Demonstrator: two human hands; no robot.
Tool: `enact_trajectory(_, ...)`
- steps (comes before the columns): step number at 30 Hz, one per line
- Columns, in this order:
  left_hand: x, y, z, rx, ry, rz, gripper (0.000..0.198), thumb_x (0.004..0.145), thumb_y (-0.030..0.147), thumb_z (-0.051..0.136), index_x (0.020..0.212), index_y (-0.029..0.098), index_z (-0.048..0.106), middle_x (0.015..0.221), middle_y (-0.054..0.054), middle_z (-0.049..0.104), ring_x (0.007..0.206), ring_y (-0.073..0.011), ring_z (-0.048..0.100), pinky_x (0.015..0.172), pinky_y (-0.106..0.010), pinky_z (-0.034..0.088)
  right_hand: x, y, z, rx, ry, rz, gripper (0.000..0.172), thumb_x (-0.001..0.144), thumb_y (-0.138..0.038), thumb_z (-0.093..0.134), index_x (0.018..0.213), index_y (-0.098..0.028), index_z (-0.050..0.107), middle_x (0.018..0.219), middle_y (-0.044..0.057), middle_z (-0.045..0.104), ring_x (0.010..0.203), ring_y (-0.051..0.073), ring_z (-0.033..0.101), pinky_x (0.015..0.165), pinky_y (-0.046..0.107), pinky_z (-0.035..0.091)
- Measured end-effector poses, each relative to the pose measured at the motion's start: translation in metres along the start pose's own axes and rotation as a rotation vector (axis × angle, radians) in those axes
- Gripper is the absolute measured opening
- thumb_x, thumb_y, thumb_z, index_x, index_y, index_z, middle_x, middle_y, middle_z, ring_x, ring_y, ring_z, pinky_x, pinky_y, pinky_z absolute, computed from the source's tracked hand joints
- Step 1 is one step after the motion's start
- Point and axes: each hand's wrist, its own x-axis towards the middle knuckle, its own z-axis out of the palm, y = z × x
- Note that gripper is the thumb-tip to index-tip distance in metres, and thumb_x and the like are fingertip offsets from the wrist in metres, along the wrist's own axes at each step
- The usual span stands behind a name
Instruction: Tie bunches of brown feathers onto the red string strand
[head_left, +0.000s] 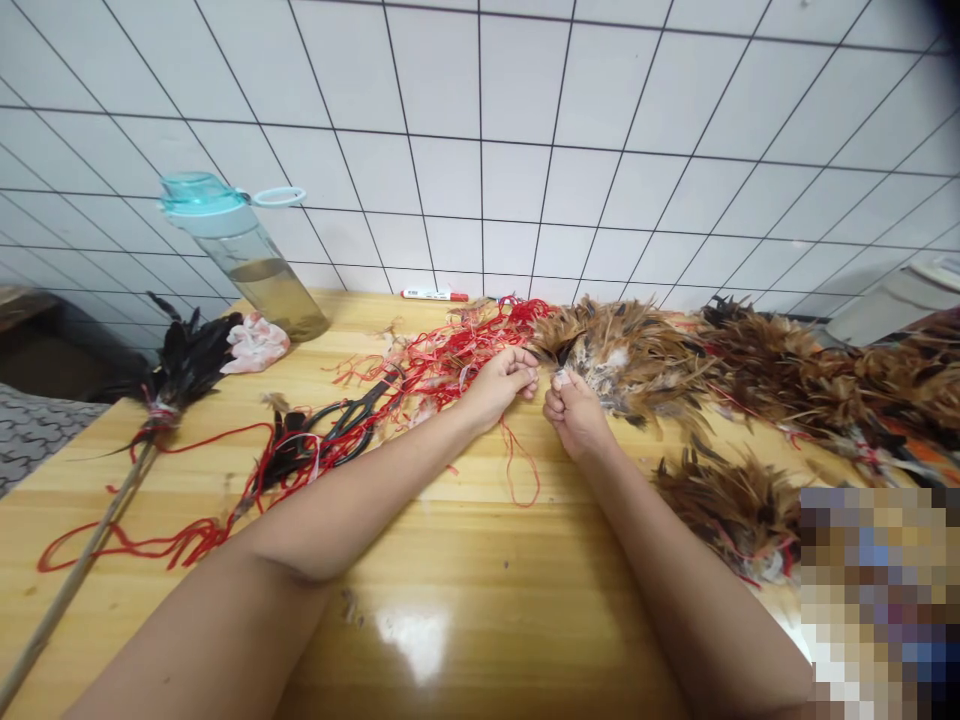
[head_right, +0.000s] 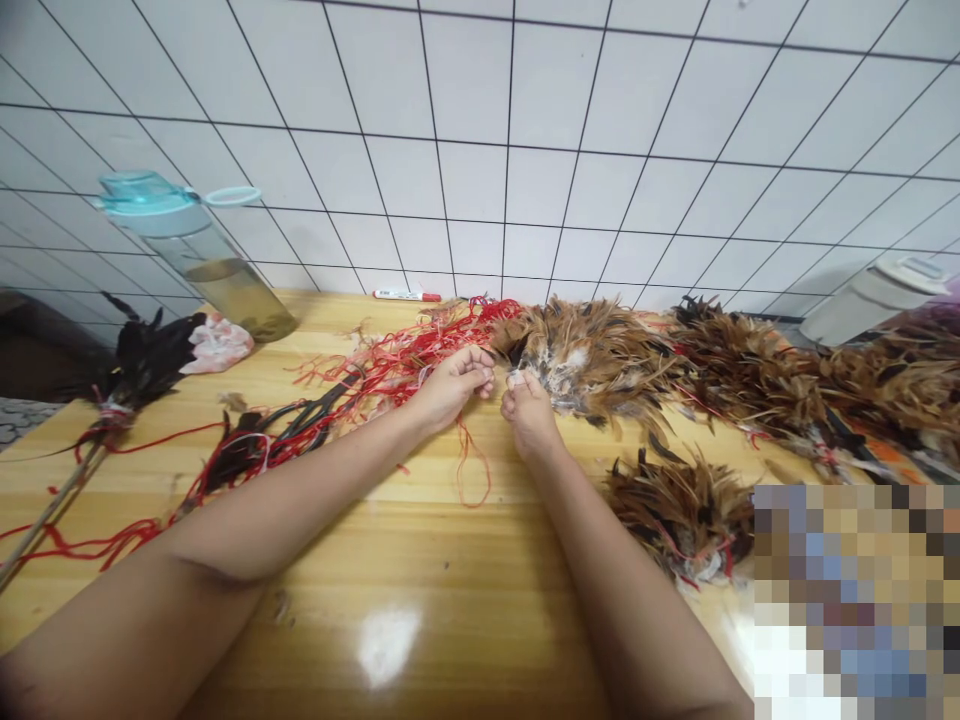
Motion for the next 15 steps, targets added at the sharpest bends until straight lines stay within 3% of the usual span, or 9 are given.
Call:
enact_trajectory(5,0.001,0.0,-0.001,0.021,-0.007,-0.001,0.013,0.071,0.011,0.057,0.083,0.015,0.052,0.064,0.004,0.052,0.052,-0.0063,0.049,0.054,-0.02,0.04,-0.009,-0.015,0.005,0.151,-0.105,0.051,0.034,0.07,-0.036,0.068,0.07,-0.021,0.037,0.064,-0.007,0.033,0.049,0.005,0.024,0.042,0.018,0.021)
enact_trajectory(9,0.002,0.007,-0.004,0.322,-0.042,0.046,0.004,0.075,0.018,0.056,0.078,0.015,0.057,0.062,0.003,0.053,0.054,-0.0083,0.049,0.056,-0.022,0.04,-0.01,-0.019,0.006,0.171,-0.165,0.076,0.039,0.068,-0.037,0.071,0.068,-0.021,0.036,0.063,-0.007,0.031,0.049,0.006,0.024,0.044,0.018,0.019)
enact_trajectory(12,0.004,0.015,-0.006,0.556,-0.039,0.163,0.003,0.072,0.016,0.06,0.068,0.015,0.061,0.062,0.002,0.055,0.06,-0.0109,0.051,0.062,-0.024,0.041,-0.01,-0.018,0.004,0.107,-0.231,0.058,0.04,0.069,-0.043,0.07,0.068,-0.021,0.037,0.059,-0.007,0.031,0.049,0.006,0.024,0.045,0.019,0.017)
enact_trajectory(15,0.008,0.021,-0.009,0.462,-0.022,0.234,0.011,0.063,0.006,0.063,0.06,0.016,0.061,0.064,0.0,0.059,0.07,-0.0137,0.054,0.07,-0.025,0.043,-0.01,-0.015,0.002,-0.092,-0.311,0.037,0.037,0.077,-0.052,0.06,0.069,-0.022,0.04,0.053,-0.007,0.032,0.047,0.008,0.023,0.045,0.022,0.017)
